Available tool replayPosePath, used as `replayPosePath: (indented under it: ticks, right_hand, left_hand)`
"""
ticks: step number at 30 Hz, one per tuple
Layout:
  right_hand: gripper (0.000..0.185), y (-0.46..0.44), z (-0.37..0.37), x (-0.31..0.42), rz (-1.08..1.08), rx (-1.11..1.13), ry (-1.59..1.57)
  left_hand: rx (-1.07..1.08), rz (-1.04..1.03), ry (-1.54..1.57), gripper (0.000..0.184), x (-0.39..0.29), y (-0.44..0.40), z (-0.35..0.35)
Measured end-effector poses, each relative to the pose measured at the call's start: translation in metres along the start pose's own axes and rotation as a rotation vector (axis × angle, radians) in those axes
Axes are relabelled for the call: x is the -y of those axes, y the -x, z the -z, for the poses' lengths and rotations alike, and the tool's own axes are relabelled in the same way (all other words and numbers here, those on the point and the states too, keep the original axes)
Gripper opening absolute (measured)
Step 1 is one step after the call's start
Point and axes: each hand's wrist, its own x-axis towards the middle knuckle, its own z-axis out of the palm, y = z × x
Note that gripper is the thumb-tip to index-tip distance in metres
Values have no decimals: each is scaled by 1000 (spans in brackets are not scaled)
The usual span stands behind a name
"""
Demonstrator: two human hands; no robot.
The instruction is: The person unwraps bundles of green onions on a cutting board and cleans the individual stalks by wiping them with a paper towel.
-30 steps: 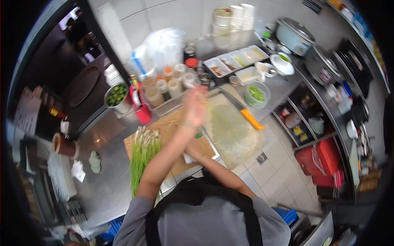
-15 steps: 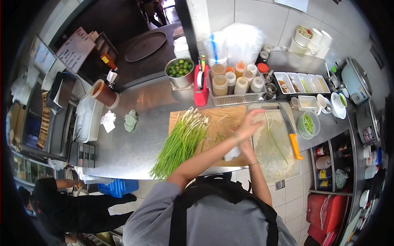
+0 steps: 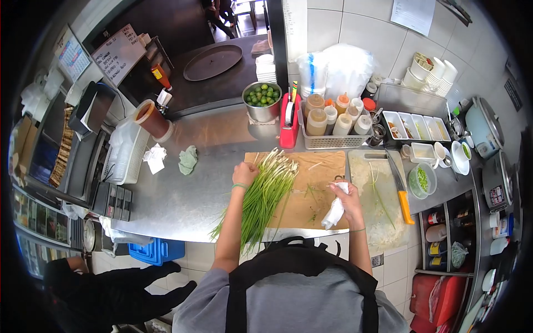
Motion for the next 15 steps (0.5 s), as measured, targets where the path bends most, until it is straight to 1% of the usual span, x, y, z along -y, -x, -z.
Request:
replayPosePath:
  ticks: [2, 3, 6, 9, 12, 15]
  right_hand:
    - [16, 2, -10, 6, 64, 21, 22]
    - [17, 3, -14, 9, 60, 53, 46]
    - [19, 7, -23, 18, 37, 134, 115]
    - [18, 9, -35, 26, 23, 188, 170]
    - [17, 3, -40, 19, 79, 204, 199]
    - [17, 1, -46, 17, 83, 243, 219]
  left_hand:
    - [-78, -90, 16, 11, -11, 10, 10]
    - [-117, -136, 25, 11, -17, 15, 18]
    - [-166, -173, 169, 11, -22, 24, 30]
    - [-133, -135, 245, 12, -29, 29, 41]
    - [-147, -171, 272, 12, -43, 33, 53]
    - [-114, -190, 298, 13, -65, 40, 68]
